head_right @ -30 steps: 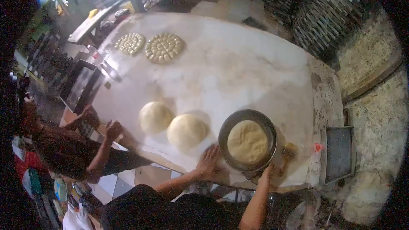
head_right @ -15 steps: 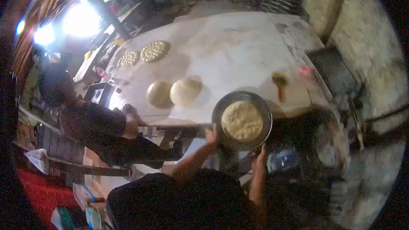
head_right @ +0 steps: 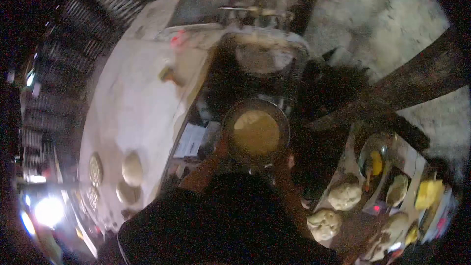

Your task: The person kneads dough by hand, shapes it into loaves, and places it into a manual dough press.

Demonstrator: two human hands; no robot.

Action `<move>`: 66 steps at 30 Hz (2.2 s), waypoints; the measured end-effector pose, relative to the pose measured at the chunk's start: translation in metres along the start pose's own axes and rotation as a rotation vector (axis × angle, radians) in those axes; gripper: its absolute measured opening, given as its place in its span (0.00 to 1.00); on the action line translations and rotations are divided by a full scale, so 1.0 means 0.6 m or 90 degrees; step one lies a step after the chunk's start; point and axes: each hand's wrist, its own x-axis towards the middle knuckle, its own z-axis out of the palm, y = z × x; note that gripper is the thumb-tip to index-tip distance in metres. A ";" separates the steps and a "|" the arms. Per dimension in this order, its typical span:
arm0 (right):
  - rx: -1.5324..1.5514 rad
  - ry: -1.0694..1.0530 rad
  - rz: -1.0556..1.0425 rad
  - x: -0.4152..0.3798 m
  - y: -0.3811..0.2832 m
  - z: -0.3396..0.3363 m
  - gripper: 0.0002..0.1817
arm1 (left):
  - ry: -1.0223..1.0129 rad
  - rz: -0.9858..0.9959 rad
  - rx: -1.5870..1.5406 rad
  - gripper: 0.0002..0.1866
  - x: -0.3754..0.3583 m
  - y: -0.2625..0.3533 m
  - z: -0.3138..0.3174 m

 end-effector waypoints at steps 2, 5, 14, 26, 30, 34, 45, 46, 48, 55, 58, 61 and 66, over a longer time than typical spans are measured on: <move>0.112 0.028 0.152 0.023 0.001 0.012 0.27 | -0.073 0.060 0.022 0.22 0.041 0.044 -0.002; 0.144 0.067 0.256 0.062 -0.003 0.051 0.27 | -0.181 0.140 0.073 0.21 0.119 0.094 -0.013; 0.240 0.090 0.388 0.175 -0.130 0.276 0.27 | -0.345 0.548 0.301 0.21 0.400 0.275 -0.341; 0.414 0.005 0.281 0.392 -0.282 0.306 0.28 | 0.098 0.469 0.403 0.34 0.352 0.629 -0.816; 0.451 -0.027 0.235 0.443 -0.302 0.272 0.28 | 0.190 0.633 0.318 0.30 0.386 0.588 -0.801; 0.480 -0.082 0.161 0.491 -0.331 0.222 0.29 | 0.193 0.564 0.480 0.27 0.396 0.603 -0.804; 0.638 -0.142 -0.309 0.502 -0.513 -0.023 0.30 | 0.186 0.511 0.384 0.17 0.404 0.604 -0.723; 0.661 -0.114 -0.382 0.502 -0.555 -0.086 0.30 | 0.213 0.510 0.374 0.16 0.404 0.616 -0.718; 0.696 -0.054 -0.541 0.487 -0.660 -0.199 0.30 | 0.259 0.499 0.346 0.16 0.405 0.630 -0.718; 0.725 -0.005 -0.825 0.395 -0.933 -0.451 0.29 | 0.324 0.518 0.285 0.12 0.369 0.630 -0.710; 0.726 -0.064 -0.828 0.397 -0.970 -0.473 0.28 | 0.333 0.538 0.261 0.11 0.377 0.605 -0.720; 0.932 -0.341 -0.669 0.242 -0.911 -0.415 0.20 | 0.345 0.565 0.222 0.10 0.406 0.576 -0.735; 0.690 -0.101 -0.449 0.046 -0.735 -0.256 0.22 | 0.216 0.602 0.217 0.05 0.423 0.536 -0.763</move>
